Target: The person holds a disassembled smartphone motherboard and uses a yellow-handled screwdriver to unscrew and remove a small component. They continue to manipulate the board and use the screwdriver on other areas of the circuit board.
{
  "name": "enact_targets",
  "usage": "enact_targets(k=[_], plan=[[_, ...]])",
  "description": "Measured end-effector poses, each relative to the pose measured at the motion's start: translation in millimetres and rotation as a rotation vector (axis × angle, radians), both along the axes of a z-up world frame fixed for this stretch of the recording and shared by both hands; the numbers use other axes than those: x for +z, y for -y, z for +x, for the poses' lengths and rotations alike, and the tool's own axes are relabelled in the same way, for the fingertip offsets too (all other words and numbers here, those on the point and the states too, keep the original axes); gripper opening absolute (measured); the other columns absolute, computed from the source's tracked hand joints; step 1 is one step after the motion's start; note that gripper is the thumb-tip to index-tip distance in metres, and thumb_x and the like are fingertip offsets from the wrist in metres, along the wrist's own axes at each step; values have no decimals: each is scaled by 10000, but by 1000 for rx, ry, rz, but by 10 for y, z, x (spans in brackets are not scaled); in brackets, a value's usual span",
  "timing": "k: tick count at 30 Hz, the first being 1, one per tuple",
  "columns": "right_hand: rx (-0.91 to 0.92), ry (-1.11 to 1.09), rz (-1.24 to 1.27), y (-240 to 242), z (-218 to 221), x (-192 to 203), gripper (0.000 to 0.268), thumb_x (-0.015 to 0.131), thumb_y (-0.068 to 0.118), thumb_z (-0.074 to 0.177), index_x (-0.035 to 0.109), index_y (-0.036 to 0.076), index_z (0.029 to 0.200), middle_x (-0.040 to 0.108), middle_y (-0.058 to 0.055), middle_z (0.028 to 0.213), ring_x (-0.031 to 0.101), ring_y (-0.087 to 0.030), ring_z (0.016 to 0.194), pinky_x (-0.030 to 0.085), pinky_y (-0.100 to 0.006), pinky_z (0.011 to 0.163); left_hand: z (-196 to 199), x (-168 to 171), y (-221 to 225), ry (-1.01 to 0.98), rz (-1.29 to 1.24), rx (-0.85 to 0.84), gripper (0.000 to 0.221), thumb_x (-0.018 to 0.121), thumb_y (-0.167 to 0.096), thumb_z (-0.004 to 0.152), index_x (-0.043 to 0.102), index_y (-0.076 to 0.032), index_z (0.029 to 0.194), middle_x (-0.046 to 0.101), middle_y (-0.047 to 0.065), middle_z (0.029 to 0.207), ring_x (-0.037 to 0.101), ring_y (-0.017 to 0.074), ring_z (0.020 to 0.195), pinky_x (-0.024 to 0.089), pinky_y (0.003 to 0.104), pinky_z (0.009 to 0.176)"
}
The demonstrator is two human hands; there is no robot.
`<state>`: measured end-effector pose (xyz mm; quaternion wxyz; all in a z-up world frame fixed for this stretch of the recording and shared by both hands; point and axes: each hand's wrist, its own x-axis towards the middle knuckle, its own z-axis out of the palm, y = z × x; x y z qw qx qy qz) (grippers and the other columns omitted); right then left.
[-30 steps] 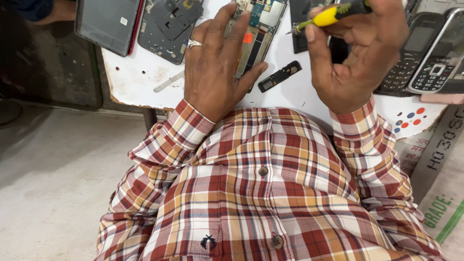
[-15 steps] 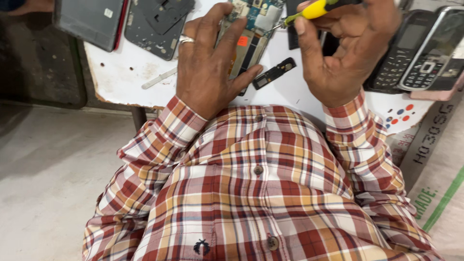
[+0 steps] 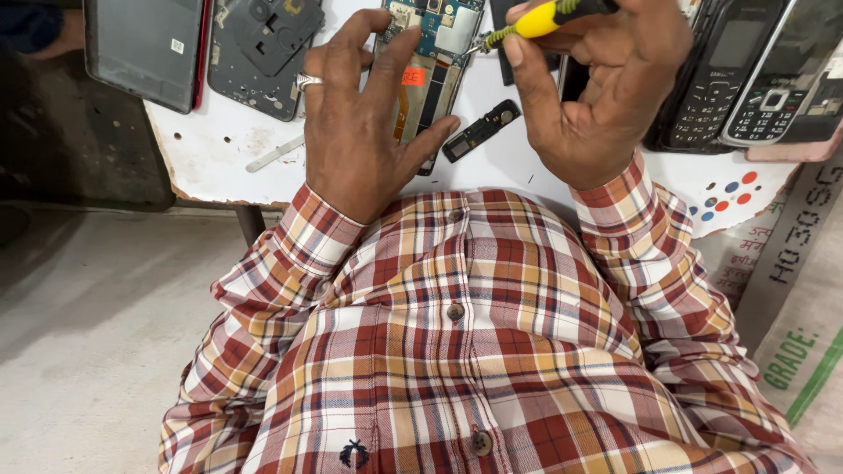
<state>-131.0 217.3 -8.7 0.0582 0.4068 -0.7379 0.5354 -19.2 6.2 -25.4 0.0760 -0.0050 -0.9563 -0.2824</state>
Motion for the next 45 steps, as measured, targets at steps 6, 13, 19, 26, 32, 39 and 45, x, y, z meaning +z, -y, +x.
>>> enact_targets(k=[6,13,19,26,32,39,45], plan=[[-11,-8,49,17,43,27,735,691,-186,1094,202,118,1550,504,-209,1359,705,-266,1131,671,-318,909,12,-11,6,-15,6,2,784,961,-417,882,549,-71,1452,382,107,1509,491,281,1230,492,446,1011],[1,58,31,-8,36,-27,769,644,-174,1125,116,167,1570,617,-211,1259,715,-244,1062,643,-299,869,6,-74,-4,-37,10,14,799,960,-439,871,547,-62,1442,373,110,1550,476,303,1274,512,447,1011],[11,2,43,-12,17,-53,756,655,-178,1087,143,136,1546,583,-226,1291,729,-276,1017,631,-297,832,17,-80,7,-17,48,21,807,974,-444,852,559,-82,1443,393,98,1533,478,289,1256,518,444,1019],[8,-39,26,24,21,-83,750,706,-181,1072,198,123,1533,495,-187,1423,738,-288,1107,678,-323,895,15,-71,6,-38,46,21,826,978,-427,847,536,-93,1459,393,95,1483,476,287,1259,517,439,1028],[46,-71,65,-6,15,-47,757,723,-182,1076,204,111,1544,546,-173,1393,736,-272,1131,682,-319,920,15,-57,11,-12,40,22,851,985,-419,837,527,-93,1476,399,90,1484,488,270,1237,518,437,1008],[21,-71,6,26,12,-102,738,715,-186,1059,213,111,1511,476,-218,1388,740,-310,1097,691,-350,900,9,-61,9,-9,41,25,850,981,-428,838,527,-99,1476,403,86,1517,492,255,1212,522,435,1005],[65,-81,43,-5,-6,-84,720,721,-183,1081,216,84,1519,525,-181,1406,758,-290,1096,702,-323,903,6,-70,9,-30,31,22,843,973,-436,847,523,-98,1475,398,95,1492,484,272,1244,521,441,1016]])
